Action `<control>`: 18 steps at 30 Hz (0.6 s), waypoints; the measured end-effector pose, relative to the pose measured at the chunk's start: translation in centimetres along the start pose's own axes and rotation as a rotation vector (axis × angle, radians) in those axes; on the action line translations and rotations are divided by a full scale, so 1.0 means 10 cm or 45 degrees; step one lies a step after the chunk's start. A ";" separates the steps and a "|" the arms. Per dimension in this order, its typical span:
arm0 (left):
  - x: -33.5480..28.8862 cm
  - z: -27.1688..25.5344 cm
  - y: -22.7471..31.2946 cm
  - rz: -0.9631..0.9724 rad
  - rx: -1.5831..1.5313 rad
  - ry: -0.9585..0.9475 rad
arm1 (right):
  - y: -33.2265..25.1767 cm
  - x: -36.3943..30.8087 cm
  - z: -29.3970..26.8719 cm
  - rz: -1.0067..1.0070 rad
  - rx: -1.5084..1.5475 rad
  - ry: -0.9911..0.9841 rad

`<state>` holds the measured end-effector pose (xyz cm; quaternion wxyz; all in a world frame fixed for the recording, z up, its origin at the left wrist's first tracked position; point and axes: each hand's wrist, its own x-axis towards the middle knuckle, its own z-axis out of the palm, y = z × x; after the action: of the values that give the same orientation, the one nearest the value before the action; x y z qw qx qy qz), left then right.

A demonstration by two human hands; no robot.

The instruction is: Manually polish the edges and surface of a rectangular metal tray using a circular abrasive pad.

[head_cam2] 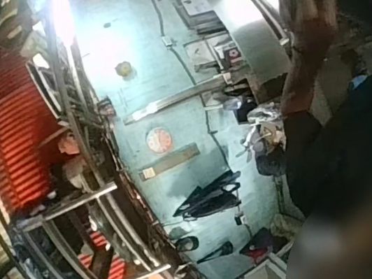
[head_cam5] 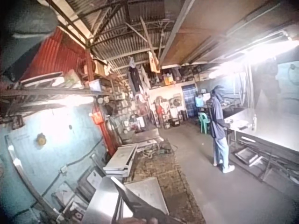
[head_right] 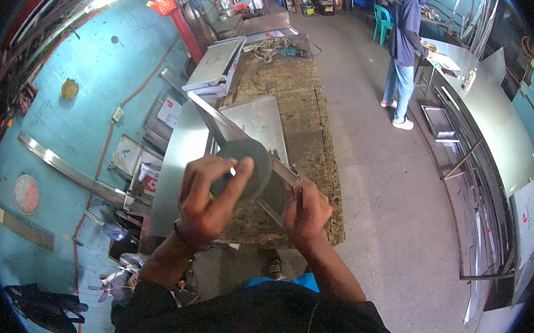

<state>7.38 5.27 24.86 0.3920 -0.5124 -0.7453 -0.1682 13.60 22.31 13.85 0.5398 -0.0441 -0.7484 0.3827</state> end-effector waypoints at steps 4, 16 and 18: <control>0.04 0.02 -0.09 -0.039 -0.014 0.002 | 0.02 0.03 -0.04 0.027 0.063 -0.017; 0.14 -0.17 0.13 0.094 0.183 -0.130 | 0.01 0.04 -0.06 -0.063 0.062 -0.091; 0.16 -0.14 -0.11 -0.053 0.174 -0.148 | 0.01 0.03 -0.04 -0.003 0.034 -0.055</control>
<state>6.75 4.87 27.12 0.3786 -0.4778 -0.7870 -0.0948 13.72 22.73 14.08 0.5247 -0.0278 -0.7546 0.3930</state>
